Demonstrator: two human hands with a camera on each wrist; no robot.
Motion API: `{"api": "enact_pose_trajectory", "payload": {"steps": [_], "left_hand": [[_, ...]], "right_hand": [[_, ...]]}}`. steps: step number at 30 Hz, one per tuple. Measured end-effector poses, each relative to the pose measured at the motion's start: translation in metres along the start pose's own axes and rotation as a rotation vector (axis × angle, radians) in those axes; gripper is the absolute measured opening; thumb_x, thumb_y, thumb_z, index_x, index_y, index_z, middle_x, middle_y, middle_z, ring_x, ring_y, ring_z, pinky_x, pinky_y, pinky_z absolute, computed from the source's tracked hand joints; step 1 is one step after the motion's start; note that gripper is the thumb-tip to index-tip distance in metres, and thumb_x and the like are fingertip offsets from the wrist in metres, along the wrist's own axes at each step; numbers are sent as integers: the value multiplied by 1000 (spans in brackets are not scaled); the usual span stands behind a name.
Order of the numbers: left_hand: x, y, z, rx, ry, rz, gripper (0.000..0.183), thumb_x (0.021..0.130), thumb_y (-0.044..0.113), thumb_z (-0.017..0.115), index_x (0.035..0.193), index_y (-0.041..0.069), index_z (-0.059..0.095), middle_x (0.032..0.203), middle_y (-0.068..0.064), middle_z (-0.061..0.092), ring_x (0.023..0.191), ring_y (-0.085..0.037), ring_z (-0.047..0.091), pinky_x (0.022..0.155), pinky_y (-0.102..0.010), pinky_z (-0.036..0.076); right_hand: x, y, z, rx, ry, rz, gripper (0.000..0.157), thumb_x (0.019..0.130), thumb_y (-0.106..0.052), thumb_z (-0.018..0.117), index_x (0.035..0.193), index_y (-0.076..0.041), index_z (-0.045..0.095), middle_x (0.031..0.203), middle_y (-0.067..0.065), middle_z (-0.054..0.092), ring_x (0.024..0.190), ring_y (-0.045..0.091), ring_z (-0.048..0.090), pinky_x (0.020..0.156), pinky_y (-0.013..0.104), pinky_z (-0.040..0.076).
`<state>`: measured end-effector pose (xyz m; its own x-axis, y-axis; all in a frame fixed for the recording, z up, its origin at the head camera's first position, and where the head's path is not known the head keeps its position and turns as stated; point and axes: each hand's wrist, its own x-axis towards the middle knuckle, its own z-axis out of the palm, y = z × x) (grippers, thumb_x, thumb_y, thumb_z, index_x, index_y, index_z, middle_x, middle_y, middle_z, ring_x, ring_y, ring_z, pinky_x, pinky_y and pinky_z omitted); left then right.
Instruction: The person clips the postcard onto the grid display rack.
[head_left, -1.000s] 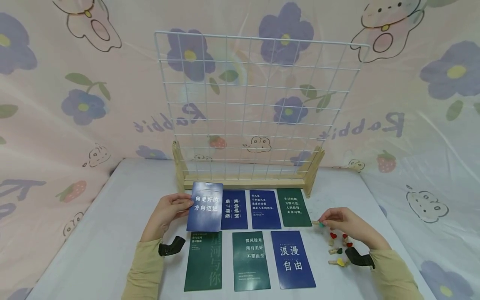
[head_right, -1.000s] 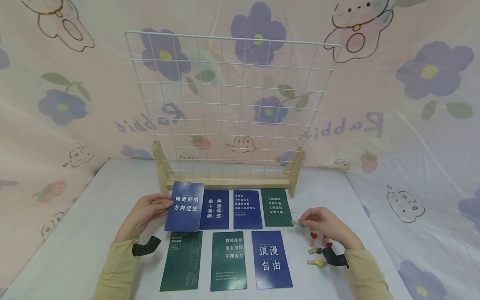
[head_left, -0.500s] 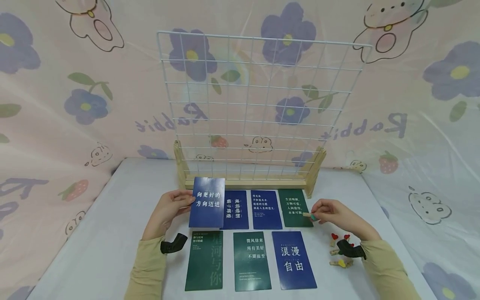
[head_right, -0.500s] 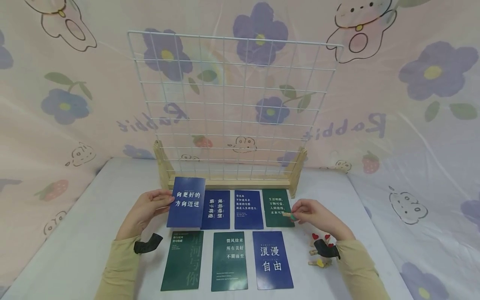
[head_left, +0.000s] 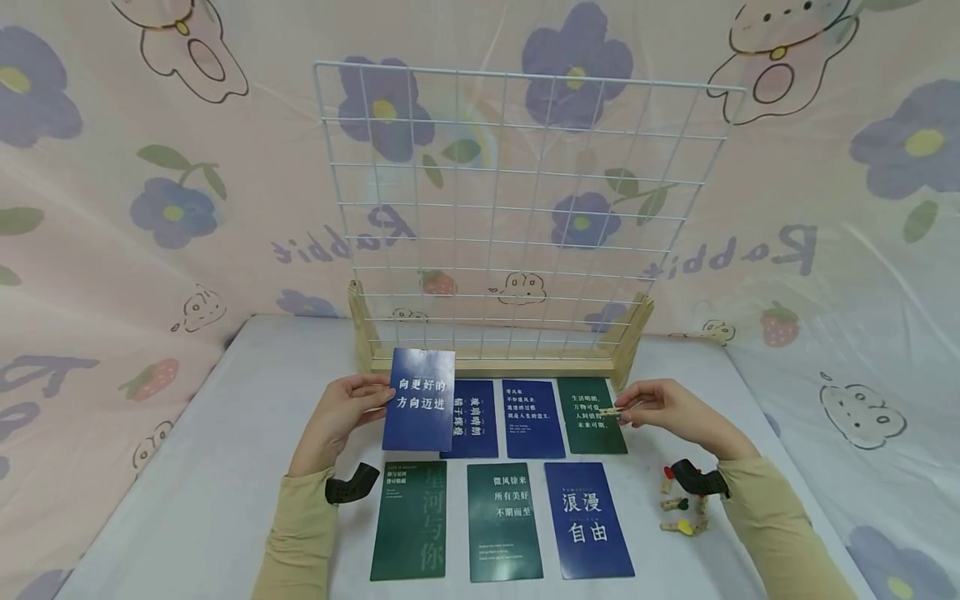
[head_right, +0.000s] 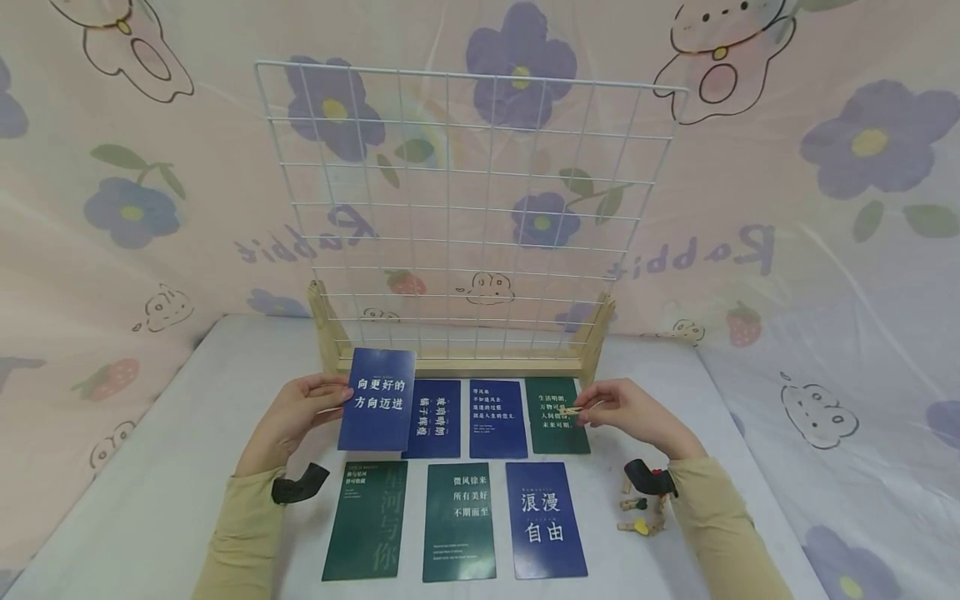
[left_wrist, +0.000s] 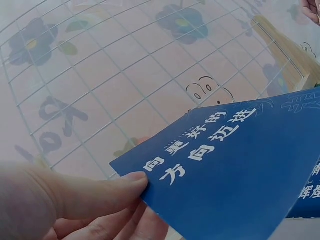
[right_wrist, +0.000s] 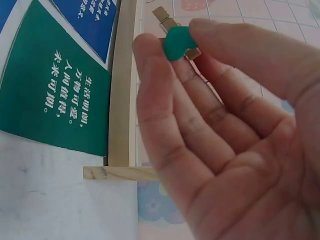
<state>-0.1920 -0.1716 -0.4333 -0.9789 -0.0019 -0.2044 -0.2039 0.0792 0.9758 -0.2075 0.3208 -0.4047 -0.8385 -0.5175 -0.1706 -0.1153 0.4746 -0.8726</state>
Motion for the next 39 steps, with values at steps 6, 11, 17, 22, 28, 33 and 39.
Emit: {"api": "enact_pose_trajectory", "payload": {"steps": [6,11,17,22,28,33,39], "left_hand": [[1,3,1,7,-1,6,34,90,9,67,121,-4,58,98,-9,68,85,-15,66,76,-29,56],[1,7,1,1,-7,28,35,91,7,66,122,-4,56,98,-7,67,85,-14,65,76,-29,56],[1,11,1,-36,-16,69,32,91,3,64,121,-6,54,95,-6,67,83,-12,64,77,-30,55],[-1,13,2,-53,-6,81,30,92,3,64,118,-6,55,92,-5,66,83,-12,64,79,-32,55],[-1,14,4,-59,9,98,30,92,4,64,119,-6,55,92,-5,64,84,-12,63,80,-31,55],[-2,18,5,-54,31,112,31,91,4,65,119,-6,54,94,-6,64,84,-12,63,84,-32,54],[-4,23,5,-50,33,145,32,91,5,65,119,-6,55,98,-9,63,86,-12,63,86,-35,53]], "right_hand": [[2,-2,-1,-16,-2,-10,27,95,-11,61,113,9,59,101,21,65,88,22,66,76,30,55],[3,-4,-1,-58,2,-9,29,96,-16,60,114,6,62,100,14,67,84,21,65,72,31,54],[6,-9,-2,-110,10,-13,28,100,-21,54,113,2,64,96,12,67,80,21,62,71,31,53],[9,-17,-2,-126,13,-5,29,100,-22,52,111,2,64,89,11,64,78,21,60,72,31,52],[14,-31,-6,-158,-8,-23,27,98,-23,56,110,0,65,90,11,67,80,25,62,74,33,53],[21,-44,-10,-188,-47,-45,24,96,-20,60,108,0,66,90,10,68,79,24,62,75,34,53],[31,-56,-13,-184,-62,-74,28,95,-20,62,113,1,64,99,8,70,87,23,65,78,32,54]]}}
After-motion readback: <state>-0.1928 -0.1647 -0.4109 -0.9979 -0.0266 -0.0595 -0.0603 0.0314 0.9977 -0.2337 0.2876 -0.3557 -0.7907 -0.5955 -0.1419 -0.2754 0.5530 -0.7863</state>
